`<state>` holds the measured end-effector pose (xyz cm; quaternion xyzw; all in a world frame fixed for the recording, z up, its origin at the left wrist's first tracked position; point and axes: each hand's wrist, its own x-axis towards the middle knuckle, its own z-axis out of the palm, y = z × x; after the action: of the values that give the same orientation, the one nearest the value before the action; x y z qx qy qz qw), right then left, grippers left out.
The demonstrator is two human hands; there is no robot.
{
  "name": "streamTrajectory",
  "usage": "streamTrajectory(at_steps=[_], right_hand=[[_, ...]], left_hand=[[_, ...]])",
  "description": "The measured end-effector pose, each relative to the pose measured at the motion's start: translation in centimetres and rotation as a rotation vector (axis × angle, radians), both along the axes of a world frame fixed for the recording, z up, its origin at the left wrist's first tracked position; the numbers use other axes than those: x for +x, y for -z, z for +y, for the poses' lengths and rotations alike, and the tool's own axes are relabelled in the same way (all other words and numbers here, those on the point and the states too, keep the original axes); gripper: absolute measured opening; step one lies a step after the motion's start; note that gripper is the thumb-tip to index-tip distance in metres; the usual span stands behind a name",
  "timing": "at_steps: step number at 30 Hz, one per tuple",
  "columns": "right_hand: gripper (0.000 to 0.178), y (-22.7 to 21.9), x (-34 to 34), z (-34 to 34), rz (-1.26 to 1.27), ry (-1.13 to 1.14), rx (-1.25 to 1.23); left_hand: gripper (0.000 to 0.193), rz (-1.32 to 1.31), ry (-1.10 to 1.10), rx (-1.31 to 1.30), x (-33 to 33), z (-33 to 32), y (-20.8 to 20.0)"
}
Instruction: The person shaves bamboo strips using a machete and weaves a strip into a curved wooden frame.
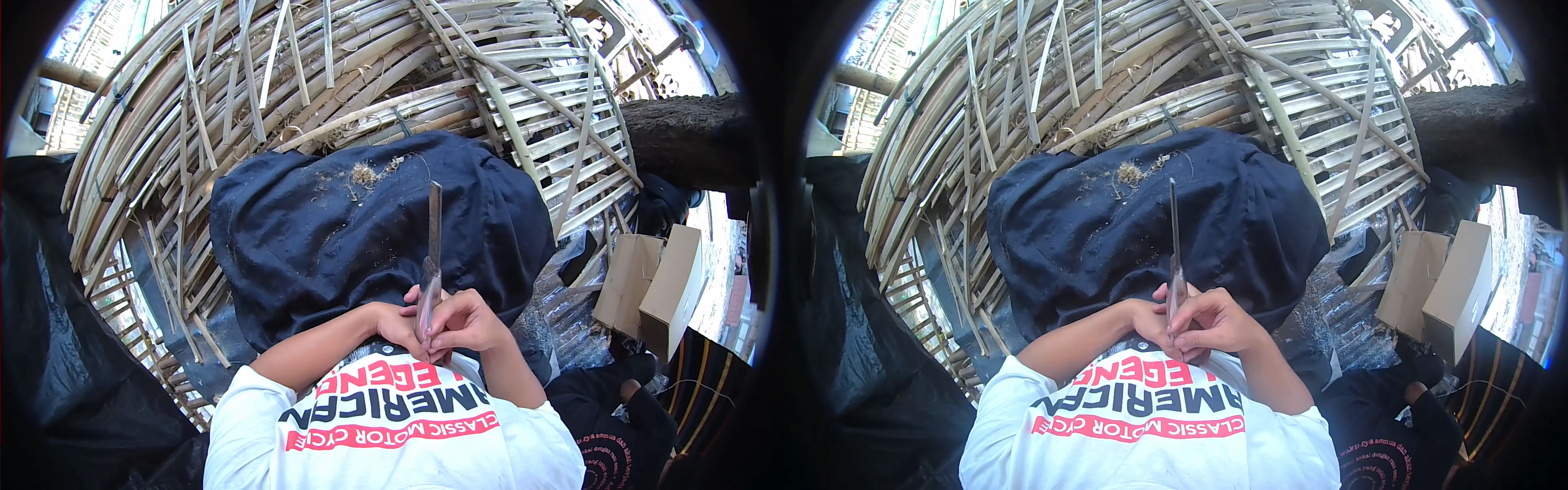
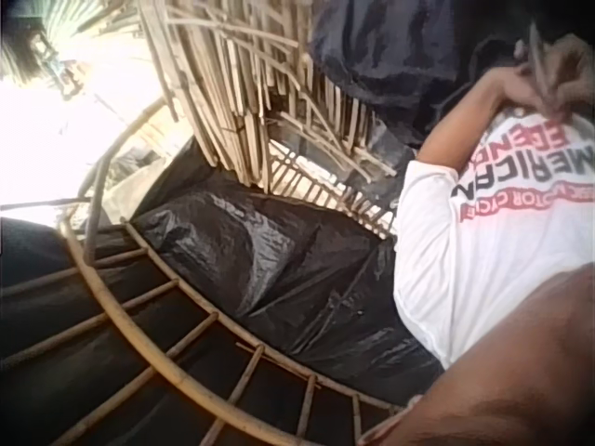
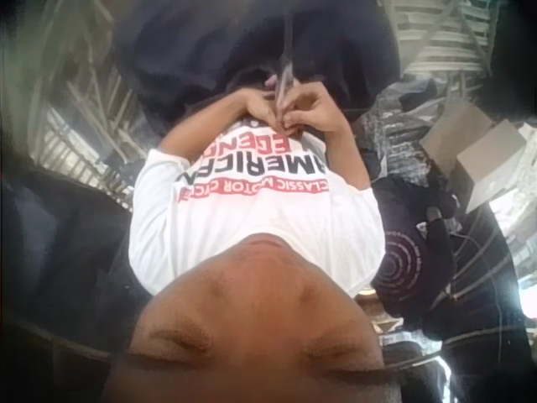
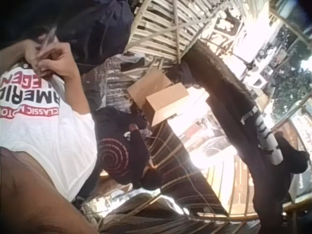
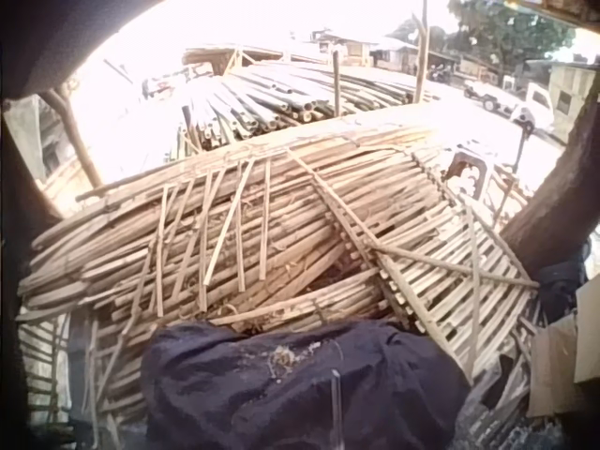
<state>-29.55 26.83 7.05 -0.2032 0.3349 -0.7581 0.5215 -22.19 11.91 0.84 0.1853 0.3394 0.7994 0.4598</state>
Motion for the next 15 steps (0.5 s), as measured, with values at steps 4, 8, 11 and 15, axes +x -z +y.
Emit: streamTrajectory(at_steps=[4, 8, 11, 15], right_hand=[[0.016, 1.0, -0.1, -1.0, -0.009, -0.038, -0.056], [0.017, 0.6, -0.7, -1.3, -0.069, 0.135, 0.002], [0.021, 0.4, -2.8, -2.0, -0.039, 0.214, -0.016], [0.023, -1.1, -7.4, -4.0, 0.106, 0.358, 0.008]], left_hand=[[0.022, 0.048, -0.035, 0.247, -0.7, -0.1, 0.4], [0.021, 0.083, 0.099, -0.473, -2.5, -2.7, -4.0], [0.044, 0.084, -0.301, -0.374, -3.5, -5.9, -3.8], [0.041, 0.052, -0.672, -0.794, -8.6, -11.6, -4.6]])
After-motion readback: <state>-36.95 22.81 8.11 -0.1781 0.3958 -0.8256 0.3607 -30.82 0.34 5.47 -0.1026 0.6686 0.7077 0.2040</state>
